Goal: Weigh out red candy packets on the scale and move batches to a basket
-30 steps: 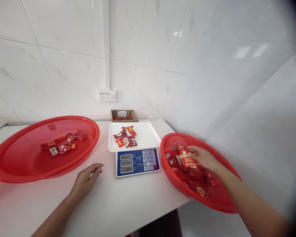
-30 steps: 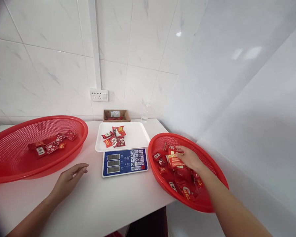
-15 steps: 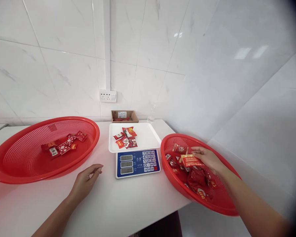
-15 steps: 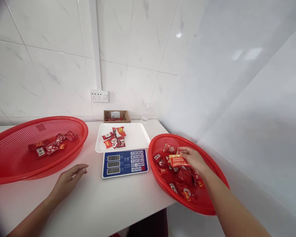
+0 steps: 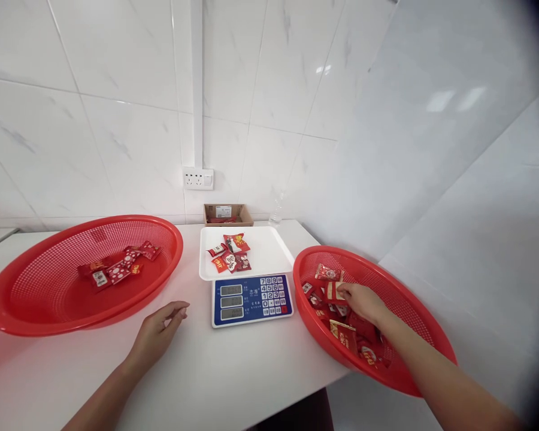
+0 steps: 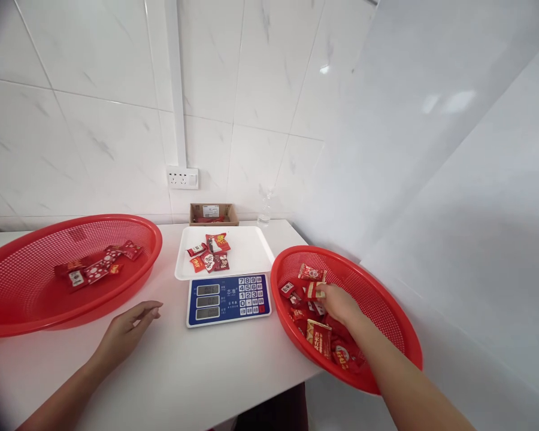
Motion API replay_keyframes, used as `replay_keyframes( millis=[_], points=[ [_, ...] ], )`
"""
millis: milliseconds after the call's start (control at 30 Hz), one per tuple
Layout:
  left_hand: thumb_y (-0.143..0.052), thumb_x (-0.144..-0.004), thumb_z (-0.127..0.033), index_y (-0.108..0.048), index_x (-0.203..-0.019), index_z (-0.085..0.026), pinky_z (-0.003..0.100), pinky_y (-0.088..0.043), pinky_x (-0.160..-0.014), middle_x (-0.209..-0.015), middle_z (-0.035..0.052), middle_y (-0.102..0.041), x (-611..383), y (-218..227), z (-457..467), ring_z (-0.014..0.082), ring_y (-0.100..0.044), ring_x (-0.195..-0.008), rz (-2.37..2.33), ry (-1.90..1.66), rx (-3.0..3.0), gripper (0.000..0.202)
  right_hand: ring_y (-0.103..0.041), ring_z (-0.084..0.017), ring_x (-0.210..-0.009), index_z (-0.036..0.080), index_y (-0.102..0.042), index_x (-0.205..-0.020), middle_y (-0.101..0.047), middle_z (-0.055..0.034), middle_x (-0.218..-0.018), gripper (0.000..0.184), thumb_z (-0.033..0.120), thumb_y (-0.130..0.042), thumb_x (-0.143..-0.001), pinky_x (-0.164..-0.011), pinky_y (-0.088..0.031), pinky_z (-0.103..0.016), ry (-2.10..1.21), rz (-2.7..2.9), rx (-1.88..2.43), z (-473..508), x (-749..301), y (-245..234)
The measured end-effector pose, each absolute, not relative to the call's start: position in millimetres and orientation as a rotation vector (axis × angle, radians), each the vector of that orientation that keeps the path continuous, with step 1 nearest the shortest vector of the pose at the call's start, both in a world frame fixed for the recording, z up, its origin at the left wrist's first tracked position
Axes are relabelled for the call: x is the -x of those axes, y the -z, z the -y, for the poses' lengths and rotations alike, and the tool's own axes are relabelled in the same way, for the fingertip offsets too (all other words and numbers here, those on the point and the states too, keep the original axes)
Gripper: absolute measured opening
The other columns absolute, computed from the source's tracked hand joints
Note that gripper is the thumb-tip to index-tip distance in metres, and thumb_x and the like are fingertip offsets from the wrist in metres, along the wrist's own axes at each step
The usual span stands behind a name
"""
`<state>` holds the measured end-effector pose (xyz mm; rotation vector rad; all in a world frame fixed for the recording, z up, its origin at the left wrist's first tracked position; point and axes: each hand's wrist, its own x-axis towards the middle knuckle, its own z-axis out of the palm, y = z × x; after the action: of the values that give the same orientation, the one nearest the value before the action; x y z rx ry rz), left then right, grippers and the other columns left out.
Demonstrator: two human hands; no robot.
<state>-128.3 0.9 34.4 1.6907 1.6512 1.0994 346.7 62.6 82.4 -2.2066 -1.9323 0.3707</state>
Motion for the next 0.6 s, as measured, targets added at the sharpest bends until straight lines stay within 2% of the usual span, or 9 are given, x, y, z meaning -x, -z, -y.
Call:
replay_keyframes(
  millis=[67, 167, 233, 333, 400, 500, 600],
  points=[
    [-0.048, -0.077, -0.049, -0.064, -0.089, -0.023, 0.023, -0.053, -0.066, -0.079, 0.002, -0.069, 129, -35, -1, 0.0175, -0.067, -0.078, -1.65, -1.104, -1.692, 0.033, -0.065, -0.027, -0.086, 0.021, -0.07, -0.082, -0.071, -0.0072, -0.085, 0.024, 0.019, -0.046, -0.078, -0.076, -0.045, -0.034, -0.34, 1.91, 2.231, -66, -347, -85],
    [-0.048, -0.077, -0.049, -0.064, -0.088, -0.023, 0.023, -0.053, -0.067, -0.079, 0.0019, -0.069, 129, -35, 0, 0.0174, -0.066, -0.078, -1.652, -1.102, -1.683, 0.033, -0.064, -0.028, -0.095, 0.018, -0.07, -0.087, -0.072, -0.01, -0.095, 0.029, 0.018, -0.043, -0.08, -0.083, -0.045, -0.036, -0.363, 1.849, 2.252, -72, -348, -90],
    [-0.048, -0.076, -0.048, -0.064, -0.089, -0.023, 0.023, -0.053, -0.068, -0.079, 0.0019, -0.069, 129, -35, 0, 0.0174, -0.066, -0.078, -1.654, -1.097, -1.677, 0.033, -0.063, -0.024, -0.101, 0.017, -0.068, -0.1, -0.07, -0.0083, -0.107, 0.033, 0.019, -0.042, -0.08, -0.086, -0.045, -0.031, -0.441, 1.815, 2.222, -73, -348, -91],
    [-0.048, -0.076, -0.048, -0.064, -0.089, -0.022, 0.024, -0.053, -0.068, -0.08, 0.0022, -0.07, 128, -35, -1, 0.0176, -0.066, -0.078, -1.65, -1.093, -1.667, 0.033, -0.063, -0.017, -0.102, 0.018, -0.051, -0.127, -0.066, -0.0044, -0.117, 0.046, 0.02, -0.04, -0.082, -0.085, -0.047, -0.025, -0.558, 1.798, 2.137, -71, -345, -91],
    [-0.048, -0.076, -0.049, -0.064, -0.089, -0.022, 0.024, -0.053, -0.067, -0.08, 0.0025, -0.069, 128, -35, -1, 0.0175, -0.066, -0.078, -1.65, -1.091, -1.659, 0.034, -0.063, -0.018, -0.101, 0.02, -0.048, -0.129, -0.066, -0.0039, -0.116, 0.048, 0.022, -0.043, -0.081, -0.083, -0.048, -0.026, -0.59, 1.813, 2.118, -69, -344, -89],
    [-0.048, -0.076, -0.049, -0.064, -0.089, -0.022, 0.023, -0.053, -0.068, -0.08, 0.0023, -0.069, 128, -35, -1, 0.0173, -0.066, -0.078, -1.651, -1.09, -1.658, 0.034, -0.064, -0.023, -0.099, 0.02, -0.059, -0.116, -0.069, -0.006, -0.109, 0.043, 0.024, -0.056, -0.074, -0.084, -0.048, -0.031, -0.593, 1.874, 2.159, -66, -344, -82],
    [-0.047, -0.076, -0.048, -0.064, -0.088, -0.022, 0.024, -0.053, -0.067, -0.079, 0.0022, -0.069, 128, -35, 0, 0.0174, -0.066, -0.078, -1.641, -1.098, -1.664, 0.033, -0.065, -0.025, -0.094, 0.019, -0.051, -0.126, -0.07, -0.0088, -0.106, 0.058, 0.025, -0.063, -0.069, -0.082, -0.048, -0.034, -0.545, 1.92, 2.245, -65, -345, -69]
  ],
)
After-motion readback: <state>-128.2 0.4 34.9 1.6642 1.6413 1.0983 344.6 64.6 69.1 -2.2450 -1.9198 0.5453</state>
